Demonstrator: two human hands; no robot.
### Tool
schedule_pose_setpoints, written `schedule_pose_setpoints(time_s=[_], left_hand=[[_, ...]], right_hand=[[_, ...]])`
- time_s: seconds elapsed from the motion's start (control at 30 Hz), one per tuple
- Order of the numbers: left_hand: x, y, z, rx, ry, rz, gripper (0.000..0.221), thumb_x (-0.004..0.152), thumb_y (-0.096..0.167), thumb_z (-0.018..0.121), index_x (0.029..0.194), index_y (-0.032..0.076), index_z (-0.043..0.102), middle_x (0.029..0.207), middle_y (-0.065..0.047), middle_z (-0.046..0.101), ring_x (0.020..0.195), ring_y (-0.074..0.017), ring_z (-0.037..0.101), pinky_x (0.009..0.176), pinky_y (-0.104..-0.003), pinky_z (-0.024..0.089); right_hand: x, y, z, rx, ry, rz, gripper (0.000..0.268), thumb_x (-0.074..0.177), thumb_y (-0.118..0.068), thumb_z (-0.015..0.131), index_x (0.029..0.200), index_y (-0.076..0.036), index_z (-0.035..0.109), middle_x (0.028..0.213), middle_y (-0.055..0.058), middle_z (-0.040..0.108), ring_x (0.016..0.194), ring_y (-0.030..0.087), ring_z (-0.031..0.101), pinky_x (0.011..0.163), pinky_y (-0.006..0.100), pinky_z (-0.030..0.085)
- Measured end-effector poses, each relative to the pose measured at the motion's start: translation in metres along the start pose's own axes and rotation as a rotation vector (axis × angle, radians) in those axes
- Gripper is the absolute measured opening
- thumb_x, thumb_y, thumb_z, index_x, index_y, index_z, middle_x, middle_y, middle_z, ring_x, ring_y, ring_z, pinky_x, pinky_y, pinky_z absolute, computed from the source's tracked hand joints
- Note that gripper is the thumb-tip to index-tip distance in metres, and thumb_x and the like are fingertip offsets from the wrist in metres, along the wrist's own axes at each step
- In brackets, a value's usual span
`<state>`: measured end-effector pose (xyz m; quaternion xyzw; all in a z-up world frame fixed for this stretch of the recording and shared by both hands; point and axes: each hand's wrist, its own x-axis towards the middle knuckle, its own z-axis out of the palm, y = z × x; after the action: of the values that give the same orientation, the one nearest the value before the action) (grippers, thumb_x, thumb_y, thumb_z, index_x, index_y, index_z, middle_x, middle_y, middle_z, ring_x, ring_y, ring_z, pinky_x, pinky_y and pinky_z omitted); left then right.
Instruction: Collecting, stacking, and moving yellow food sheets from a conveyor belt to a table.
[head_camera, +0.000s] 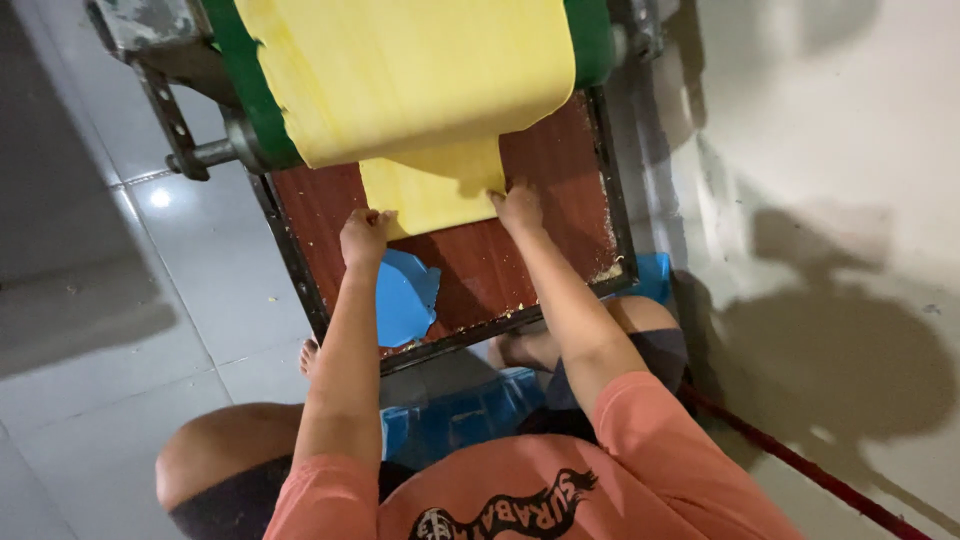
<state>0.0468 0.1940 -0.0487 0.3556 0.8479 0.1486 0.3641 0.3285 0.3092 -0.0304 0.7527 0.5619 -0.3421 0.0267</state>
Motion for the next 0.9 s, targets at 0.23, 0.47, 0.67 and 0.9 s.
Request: schedule_pose_setpoints(time_s=[0.23, 0.47, 0.67, 0.9], left_hand=[[-0.057, 0.074, -0.132, -0.007, -0.011, 0.109, 0.087, 0.091, 0.054, 0.068, 0.154, 0.008, 0.032, 0.143, -0.026, 0.053, 0.128, -0.0443, 0.059, 0.107, -0.054, 0.051], [-0.127, 0.153, -0.234, -0.367, -0.026, 0.48, 0.024, 0.088, 0.023, 0.074, 0.108, 0.011, 0.068, 0.103, 0.001, 0.066, 0.098, -0.0148, 0.056, 0.076, -0.036, 0.044], [-0.103, 0.127, -0.205, -0.473, 0.048, 0.412, 0.047, 0.095, 0.033, 0.082, 0.07, 0.014, 0.047, 0.073, 0.004, 0.042, 0.07, -0.0091, 0.04, 0.059, -0.032, 0.03], [-0.101, 0.138, -0.209, -0.642, -0.087, 0.443, 0.022, 0.09, 0.022, 0.075, 0.106, 0.007, 0.08, 0.106, -0.002, 0.078, 0.101, -0.0111, 0.072, 0.08, -0.027, 0.064]], right_hand=[[-0.058, -0.084, -0.168, 0.141, -0.072, -0.294, 0.112, 0.066, -0.035, 0.098, 0.156, -0.005, 0.039, 0.157, 0.03, 0.037, 0.145, 0.046, 0.038, 0.119, 0.049, 0.04], [-0.104, -0.094, -0.219, 0.943, -0.189, -0.784, 0.036, 0.082, -0.009, 0.087, 0.108, -0.01, 0.062, 0.118, 0.008, 0.072, 0.109, 0.021, 0.067, 0.095, 0.035, 0.059], [-0.109, -0.098, -0.208, 1.085, -0.069, -0.822, 0.018, 0.087, -0.006, 0.083, 0.099, -0.009, 0.071, 0.106, 0.006, 0.076, 0.098, 0.016, 0.071, 0.091, 0.032, 0.059], [-0.082, -0.102, -0.209, 0.897, -0.215, -0.745, 0.017, 0.089, -0.014, 0.082, 0.104, -0.006, 0.078, 0.113, 0.009, 0.076, 0.104, 0.013, 0.072, 0.098, 0.03, 0.061]])
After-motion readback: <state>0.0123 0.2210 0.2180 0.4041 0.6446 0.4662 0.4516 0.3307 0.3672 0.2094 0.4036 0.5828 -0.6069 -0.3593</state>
